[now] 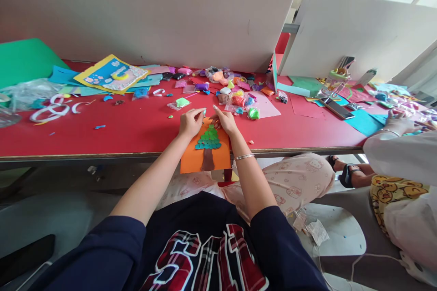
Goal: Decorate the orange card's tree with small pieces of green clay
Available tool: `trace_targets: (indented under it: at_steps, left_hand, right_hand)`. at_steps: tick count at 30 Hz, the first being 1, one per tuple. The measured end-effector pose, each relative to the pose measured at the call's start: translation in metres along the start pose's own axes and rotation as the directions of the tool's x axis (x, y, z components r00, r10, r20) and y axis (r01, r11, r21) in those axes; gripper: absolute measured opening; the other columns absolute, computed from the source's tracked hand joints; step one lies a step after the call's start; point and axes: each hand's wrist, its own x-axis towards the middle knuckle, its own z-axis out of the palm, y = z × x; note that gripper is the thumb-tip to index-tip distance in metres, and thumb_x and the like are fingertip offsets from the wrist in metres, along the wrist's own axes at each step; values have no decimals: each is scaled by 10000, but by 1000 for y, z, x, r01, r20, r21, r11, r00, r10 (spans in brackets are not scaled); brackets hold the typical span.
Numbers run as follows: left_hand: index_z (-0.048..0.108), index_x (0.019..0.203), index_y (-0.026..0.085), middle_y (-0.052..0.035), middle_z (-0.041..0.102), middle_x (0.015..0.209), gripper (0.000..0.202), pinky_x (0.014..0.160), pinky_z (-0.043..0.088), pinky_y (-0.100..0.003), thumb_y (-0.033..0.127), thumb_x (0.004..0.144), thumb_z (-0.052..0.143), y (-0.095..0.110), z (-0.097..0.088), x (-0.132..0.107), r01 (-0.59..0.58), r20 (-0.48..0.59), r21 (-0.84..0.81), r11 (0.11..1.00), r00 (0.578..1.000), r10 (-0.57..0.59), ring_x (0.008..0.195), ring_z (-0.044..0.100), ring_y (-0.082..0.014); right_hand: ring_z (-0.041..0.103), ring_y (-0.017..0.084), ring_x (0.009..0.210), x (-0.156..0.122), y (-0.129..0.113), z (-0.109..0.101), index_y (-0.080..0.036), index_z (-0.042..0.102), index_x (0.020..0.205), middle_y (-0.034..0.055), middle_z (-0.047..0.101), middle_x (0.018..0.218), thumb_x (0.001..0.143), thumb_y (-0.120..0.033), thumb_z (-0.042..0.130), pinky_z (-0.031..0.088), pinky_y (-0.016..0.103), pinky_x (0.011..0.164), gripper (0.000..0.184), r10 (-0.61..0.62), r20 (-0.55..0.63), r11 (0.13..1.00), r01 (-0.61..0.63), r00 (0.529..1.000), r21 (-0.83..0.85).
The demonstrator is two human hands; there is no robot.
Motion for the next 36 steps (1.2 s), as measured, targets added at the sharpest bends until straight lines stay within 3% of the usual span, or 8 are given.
trace_targets:
  at_steps: [4, 8, 13, 17, 21, 27, 31, 36]
  left_hand:
    - [700, 1078, 142, -107, 740, 932, 277, 765, 543, -296, 260, 902, 522, -3, 1, 0, -3, 31, -6, 1000, 1000, 3, 802, 696, -195]
    - [702, 962, 161, -82, 744, 917, 166, 759, 544, -280, 229, 871, 581, 1, 0, 0, 23, 39, -69, 997, 999, -21, 770, 695, -176]
    - [632, 829, 183, -30, 714, 751, 86, 638, 522, -247, 268, 842, 631, 8, 1, 1, 110, 24, -76, 991, 994, -108, 651, 661, -150]
    - [599, 827, 190, -38, 725, 836, 7, 668, 524, -250, 189, 824, 605, 8, 0, 1, 158, -50, -73, 985, 986, -162, 724, 680, -153]
    - [611, 780, 191, -23, 717, 758, 41, 656, 516, -259, 206, 803, 641, 6, -1, 2, 175, 9, -38, 984, 985, -175, 665, 670, -157]
    - [677, 856, 170, -68, 728, 806, 243, 652, 504, -258, 395, 884, 588, 7, 1, 1, 101, 5, 9, 995, 995, -101, 686, 663, -167]
    - [721, 917, 191, -75, 729, 924, 206, 724, 514, -266, 331, 896, 571, 9, 0, -1, -16, 74, 33, 999, 997, 13, 792, 674, -177]
    - [745, 852, 206, -67, 715, 964, 132, 751, 517, -277, 221, 852, 614, 14, -3, -2, -16, 106, 50, 999, 994, 10, 854, 675, -188]
  right_hand:
    - [534, 97, 438, 0, 1, 0, -155, 660, 636, 38, 627, 545, 835, -684, 482, 446, 223, 462, 592, -15, 9, 1000, 16, 1000, -12]
    - [530, 99, 435, -3, -2, 0, -151, 676, 648, 37, 625, 537, 829, -684, 495, 449, 228, 469, 591, -45, -12, 999, 45, 999, -20]
    - [542, 103, 450, -5, -3, 0, -146, 693, 683, 38, 625, 526, 812, -694, 511, 440, 220, 466, 591, -39, -13, 998, 38, 999, -49]
    - [544, 104, 445, -3, -2, 0, -138, 687, 684, 45, 638, 540, 798, -696, 527, 435, 217, 446, 592, -32, -5, 999, 32, 999, -23]
    - [541, 102, 440, -3, -2, 0, -144, 665, 649, 44, 632, 532, 796, -693, 531, 434, 215, 442, 585, -13, -9, 1000, 13, 1000, -21]
    - [538, 92, 445, -6, -4, 1, -152, 656, 671, 26, 626, 548, 783, -671, 567, 439, 212, 458, 538, -38, 13, 998, 38, 999, -53]
    - [523, 79, 443, -5, -3, 1, -144, 625, 653, 27, 637, 577, 769, -630, 622, 421, 205, 444, 499, -65, 23, 996, 66, 998, -62]
    - [529, 80, 463, -5, -2, 1, -143, 609, 638, 23, 633, 574, 741, -572, 690, 414, 196, 447, 449, -78, 37, 991, 82, 996, -103]
